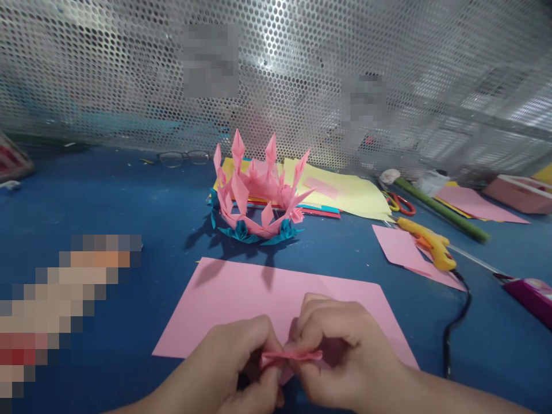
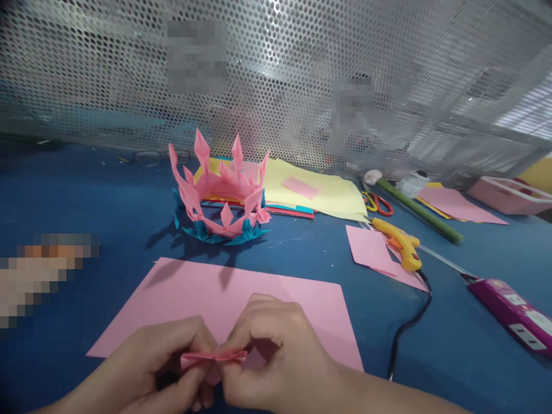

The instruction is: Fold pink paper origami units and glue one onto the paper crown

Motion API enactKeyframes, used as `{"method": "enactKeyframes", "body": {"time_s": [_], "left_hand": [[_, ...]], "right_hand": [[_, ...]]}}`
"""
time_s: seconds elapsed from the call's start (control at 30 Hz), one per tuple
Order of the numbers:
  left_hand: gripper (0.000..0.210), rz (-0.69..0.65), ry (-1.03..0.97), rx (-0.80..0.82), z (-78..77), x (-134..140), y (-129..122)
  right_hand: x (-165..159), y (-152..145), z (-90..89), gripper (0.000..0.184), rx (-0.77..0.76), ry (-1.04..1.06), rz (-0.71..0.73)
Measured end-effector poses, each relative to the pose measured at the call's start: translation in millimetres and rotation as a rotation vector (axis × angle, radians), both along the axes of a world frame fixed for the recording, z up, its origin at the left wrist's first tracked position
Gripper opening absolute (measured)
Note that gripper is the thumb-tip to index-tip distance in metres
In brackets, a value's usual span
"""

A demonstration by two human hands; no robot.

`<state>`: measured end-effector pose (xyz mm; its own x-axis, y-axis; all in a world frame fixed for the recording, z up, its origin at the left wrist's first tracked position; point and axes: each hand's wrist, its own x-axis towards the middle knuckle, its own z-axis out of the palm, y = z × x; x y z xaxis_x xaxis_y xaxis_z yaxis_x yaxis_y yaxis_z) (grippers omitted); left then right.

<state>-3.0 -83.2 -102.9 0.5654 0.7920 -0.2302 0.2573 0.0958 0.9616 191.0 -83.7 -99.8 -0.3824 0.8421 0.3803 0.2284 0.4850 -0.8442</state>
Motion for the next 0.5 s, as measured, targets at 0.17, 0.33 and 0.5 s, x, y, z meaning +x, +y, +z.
{"method": "enactKeyframes", "body": {"time_s": [0.17, 0.33, 0.5], "left_hand": [[0.016, 0.006, -0.172, 0.057, 7.9, -5, 0], [0.048, -0.031, -0.287, -0.028, 10.8, -10, -3], [0.037, 0.025, -0.322, -0.192, 5.6, -6, 5]], "right_hand": [[7, 2, 11.4, 0.003, 0.148, -0.045, 0.071], [10, 0, 17.4, 0.014, 0.162, -0.090, 0.050], [7, 1, 17.2, 0.018, 0.196, -0.083, 0.033]]}}
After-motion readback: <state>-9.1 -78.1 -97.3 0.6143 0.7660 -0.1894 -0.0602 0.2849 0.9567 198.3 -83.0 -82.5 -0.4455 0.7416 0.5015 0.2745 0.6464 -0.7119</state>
